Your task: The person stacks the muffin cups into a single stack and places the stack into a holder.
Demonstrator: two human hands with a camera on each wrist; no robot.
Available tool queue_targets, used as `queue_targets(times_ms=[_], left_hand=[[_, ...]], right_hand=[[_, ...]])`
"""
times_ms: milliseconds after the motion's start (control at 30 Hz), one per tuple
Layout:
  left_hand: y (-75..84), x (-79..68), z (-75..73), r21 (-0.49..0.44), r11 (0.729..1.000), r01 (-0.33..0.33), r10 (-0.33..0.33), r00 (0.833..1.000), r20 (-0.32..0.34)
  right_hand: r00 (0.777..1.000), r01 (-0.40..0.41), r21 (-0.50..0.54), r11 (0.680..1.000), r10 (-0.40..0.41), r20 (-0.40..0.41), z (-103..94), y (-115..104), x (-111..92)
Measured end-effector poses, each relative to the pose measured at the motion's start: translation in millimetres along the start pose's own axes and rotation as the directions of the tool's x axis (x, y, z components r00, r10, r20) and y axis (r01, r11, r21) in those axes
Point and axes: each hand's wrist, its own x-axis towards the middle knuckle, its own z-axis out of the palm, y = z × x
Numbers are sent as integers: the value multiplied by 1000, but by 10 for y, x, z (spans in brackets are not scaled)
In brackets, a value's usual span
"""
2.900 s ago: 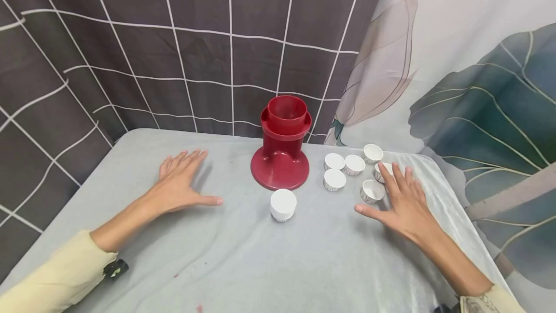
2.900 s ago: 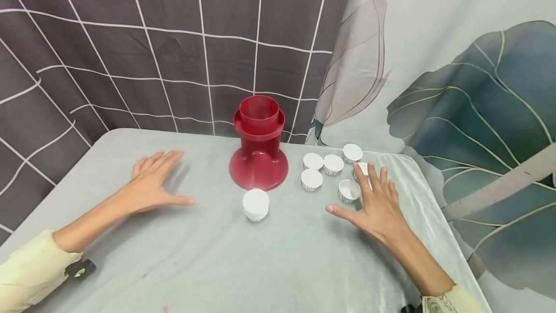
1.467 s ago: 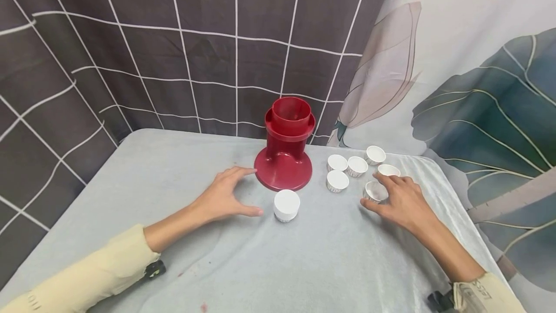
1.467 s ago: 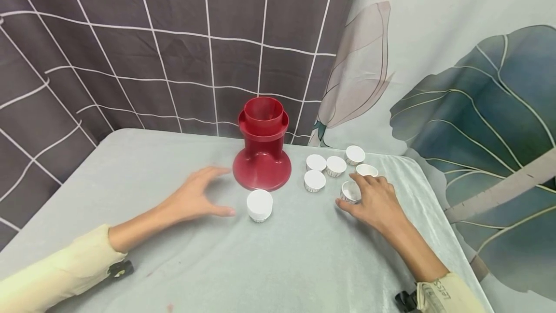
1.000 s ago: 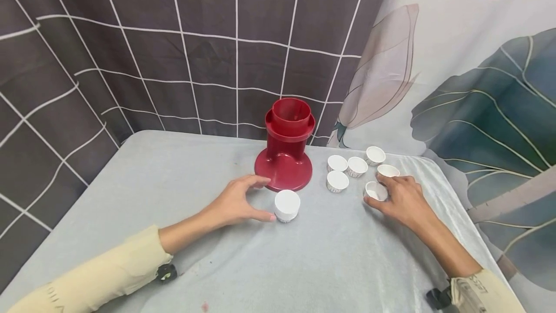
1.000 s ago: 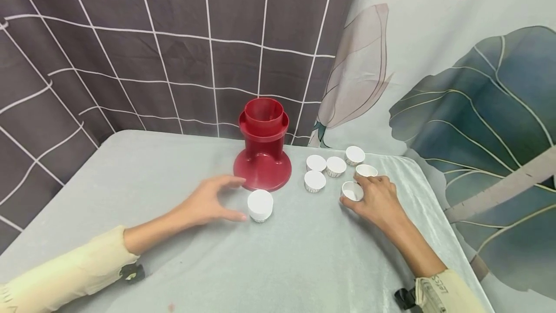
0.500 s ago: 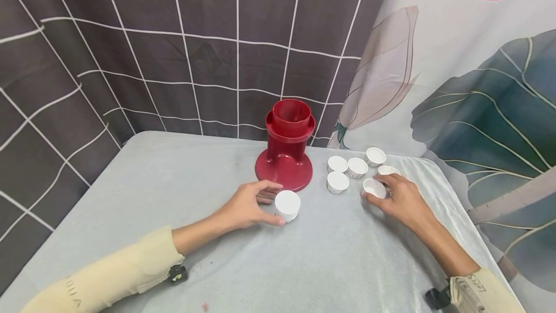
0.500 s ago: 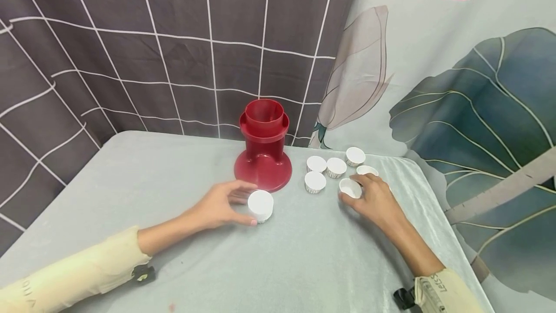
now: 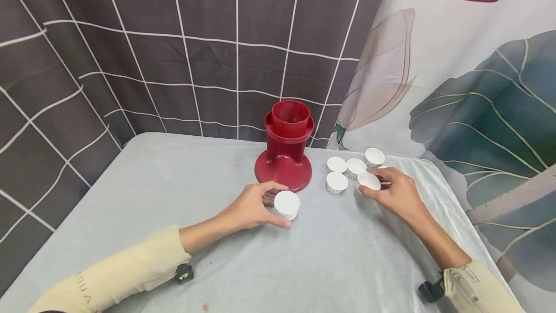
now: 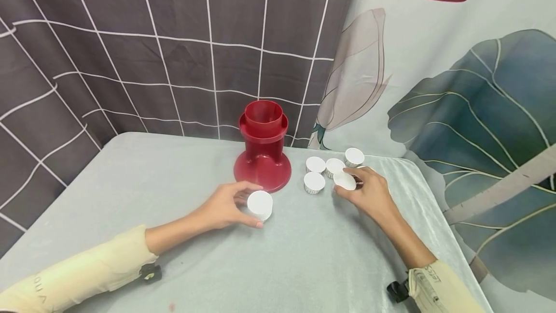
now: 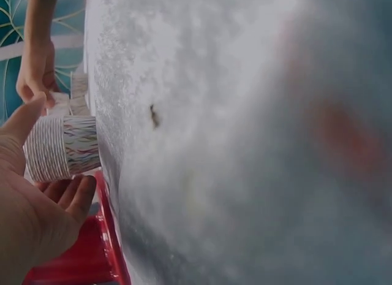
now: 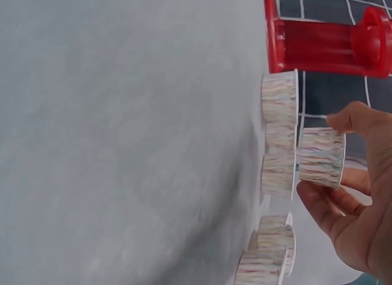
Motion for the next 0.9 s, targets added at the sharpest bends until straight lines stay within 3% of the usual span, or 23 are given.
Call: queue_targets(times_ms=[267, 567, 900], left_hand=[[8, 6, -8, -18, 1000, -13, 13, 1000, -15], [-11, 46, -8, -57, 998, -22, 21, 1000, -9], [-43, 60, -11, -60, 998, -29, 29, 1000, -4]], right_hand=[[1000, -16, 64, 998, 15, 15, 63, -106, 70], [998, 58, 164, 985, -60, 7, 144, -257, 82], [994, 64, 226, 972, -83, 75, 252, -452, 68]])
